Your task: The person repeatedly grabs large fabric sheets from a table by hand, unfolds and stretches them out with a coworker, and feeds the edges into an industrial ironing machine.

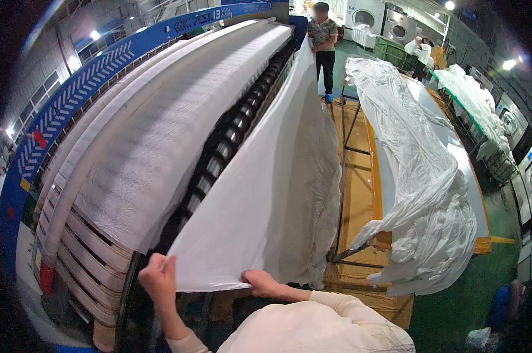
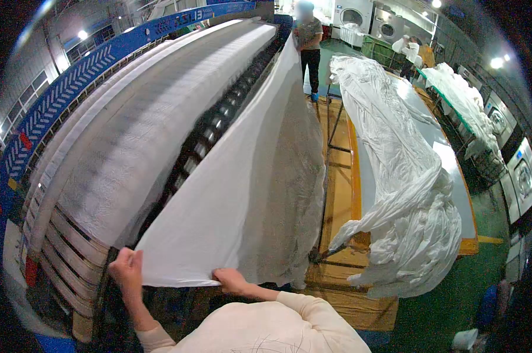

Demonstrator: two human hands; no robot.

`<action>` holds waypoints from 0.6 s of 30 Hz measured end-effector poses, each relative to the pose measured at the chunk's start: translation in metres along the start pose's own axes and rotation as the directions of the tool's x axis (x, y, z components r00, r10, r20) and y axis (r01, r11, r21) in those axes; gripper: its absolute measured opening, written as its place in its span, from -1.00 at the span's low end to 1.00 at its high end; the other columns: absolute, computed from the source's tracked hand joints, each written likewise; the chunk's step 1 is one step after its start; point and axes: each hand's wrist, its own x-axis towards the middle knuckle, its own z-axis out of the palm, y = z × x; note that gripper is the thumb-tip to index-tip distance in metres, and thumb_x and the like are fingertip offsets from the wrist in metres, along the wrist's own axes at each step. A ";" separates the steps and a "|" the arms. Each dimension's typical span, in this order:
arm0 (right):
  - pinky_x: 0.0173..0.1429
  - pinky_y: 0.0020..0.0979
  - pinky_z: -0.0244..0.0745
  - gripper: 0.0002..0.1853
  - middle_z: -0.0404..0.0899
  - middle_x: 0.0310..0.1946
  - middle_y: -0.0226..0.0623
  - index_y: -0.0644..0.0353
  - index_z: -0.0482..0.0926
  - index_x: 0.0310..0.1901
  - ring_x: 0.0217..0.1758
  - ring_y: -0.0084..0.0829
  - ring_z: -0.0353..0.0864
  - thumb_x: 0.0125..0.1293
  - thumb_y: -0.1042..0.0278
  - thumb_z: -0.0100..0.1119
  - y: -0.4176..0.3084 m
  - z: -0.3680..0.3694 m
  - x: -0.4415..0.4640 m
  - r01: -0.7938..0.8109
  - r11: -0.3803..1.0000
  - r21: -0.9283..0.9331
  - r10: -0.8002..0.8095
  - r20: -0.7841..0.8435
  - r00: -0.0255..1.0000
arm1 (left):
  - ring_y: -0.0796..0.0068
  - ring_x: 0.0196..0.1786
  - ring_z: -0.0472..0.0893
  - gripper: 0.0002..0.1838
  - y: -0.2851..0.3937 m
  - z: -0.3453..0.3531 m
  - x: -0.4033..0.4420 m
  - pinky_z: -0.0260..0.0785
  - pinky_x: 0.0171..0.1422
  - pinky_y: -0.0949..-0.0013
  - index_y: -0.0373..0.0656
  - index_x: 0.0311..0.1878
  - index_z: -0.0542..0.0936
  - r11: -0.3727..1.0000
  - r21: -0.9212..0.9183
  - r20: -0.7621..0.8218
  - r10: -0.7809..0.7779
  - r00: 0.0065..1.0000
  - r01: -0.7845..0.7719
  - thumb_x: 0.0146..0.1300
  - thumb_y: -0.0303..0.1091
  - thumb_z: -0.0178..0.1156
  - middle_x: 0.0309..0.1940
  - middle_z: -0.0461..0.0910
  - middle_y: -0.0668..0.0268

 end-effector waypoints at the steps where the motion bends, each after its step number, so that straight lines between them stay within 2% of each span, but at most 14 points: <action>1: -0.11 -0.14 0.37 -0.68 0.47 -0.28 -0.05 0.21 0.38 -0.24 -0.12 0.01 0.45 -0.11 0.57 0.17 -0.010 -0.002 0.005 0.021 0.999 0.046 -0.021 0.007 1.000 | 0.05 -0.65 0.39 -0.69 -0.005 -0.011 0.005 0.21 -0.54 0.21 -0.21 -0.55 0.42 0.996 0.057 -0.041 0.074 0.996 -0.072 0.05 -0.24 0.32 -0.72 0.37 0.08; 3: -0.10 -0.17 0.34 -0.65 0.44 -0.26 -0.04 0.22 0.35 -0.21 -0.09 0.00 0.42 -0.11 0.64 0.11 -0.028 -0.005 0.014 0.060 0.988 0.140 -0.063 0.017 0.998 | 0.05 -0.64 0.38 -0.68 -0.011 -0.028 0.011 0.20 -0.54 0.22 -0.21 -0.55 0.41 0.996 0.079 -0.059 0.047 0.997 -0.042 0.05 -0.24 0.31 -0.70 0.37 0.08; 4: -0.11 -0.18 0.32 -0.65 0.42 -0.26 -0.06 0.22 0.32 -0.21 -0.09 -0.02 0.40 -0.10 0.64 0.11 -0.035 -0.008 0.018 0.039 0.991 0.130 -0.047 0.061 0.997 | 0.06 -0.62 0.38 -0.68 -0.011 -0.035 0.013 0.20 -0.52 0.22 -0.22 -0.55 0.41 0.997 0.076 -0.061 0.030 0.998 -0.025 0.04 -0.25 0.32 -0.69 0.37 0.09; 8: -0.17 -0.21 0.31 -0.68 0.38 -0.32 -0.10 0.19 0.30 -0.27 -0.18 -0.06 0.40 -0.12 0.64 0.09 -0.043 -0.006 0.037 0.105 0.979 0.173 -0.119 0.072 0.990 | 0.12 -0.62 0.39 -0.71 -0.030 -0.054 0.024 0.22 -0.49 0.22 -0.23 -0.51 0.41 0.975 0.221 -0.077 0.027 0.997 -0.009 0.08 -0.27 0.30 -0.68 0.38 0.10; 11: -0.18 -0.22 0.31 -0.68 0.37 -0.33 -0.14 0.18 0.29 -0.27 -0.20 -0.10 0.39 -0.13 0.64 0.07 -0.054 0.001 0.053 0.175 0.962 0.208 -0.188 0.044 0.981 | 0.17 -0.62 0.41 -0.72 -0.065 -0.059 0.041 0.23 -0.49 0.21 -0.24 -0.50 0.42 0.985 0.173 -0.179 0.024 0.983 0.007 0.13 -0.28 0.26 -0.67 0.40 0.10; 12: -0.17 -0.23 0.31 -0.67 0.37 -0.33 -0.15 0.17 0.30 -0.26 -0.19 -0.11 0.40 -0.14 0.64 0.06 -0.058 0.005 0.061 0.193 0.955 0.224 -0.209 0.047 0.977 | 0.19 -0.61 0.43 -0.73 -0.069 -0.064 0.048 0.24 -0.48 0.21 -0.25 -0.51 0.41 0.978 0.209 -0.222 0.035 0.975 0.012 0.17 -0.30 0.22 -0.66 0.42 0.11; 15: -0.13 -0.23 0.34 -0.63 0.39 -0.31 -0.17 0.17 0.32 -0.20 -0.16 -0.12 0.41 -0.14 0.63 0.05 -0.080 0.004 0.075 0.302 0.901 0.311 -0.314 -0.013 0.949 | 0.17 -0.57 0.42 -0.74 -0.104 -0.080 0.069 0.23 -0.46 0.22 -0.28 -0.47 0.38 0.944 0.326 -0.198 0.007 0.980 0.059 0.24 -0.31 0.15 -0.63 0.42 0.08; 18: -0.09 -0.23 0.35 -0.59 0.41 -0.27 -0.17 0.16 0.34 -0.13 -0.13 -0.13 0.42 -0.12 0.62 0.04 -0.077 0.020 0.082 0.401 0.845 0.354 -0.399 -0.083 0.913 | 0.11 -0.52 0.44 -0.75 -0.173 -0.086 0.090 0.23 -0.41 0.17 -0.29 -0.44 0.37 0.937 0.349 -0.141 0.035 0.989 0.016 0.26 -0.31 0.10 -0.58 0.43 0.03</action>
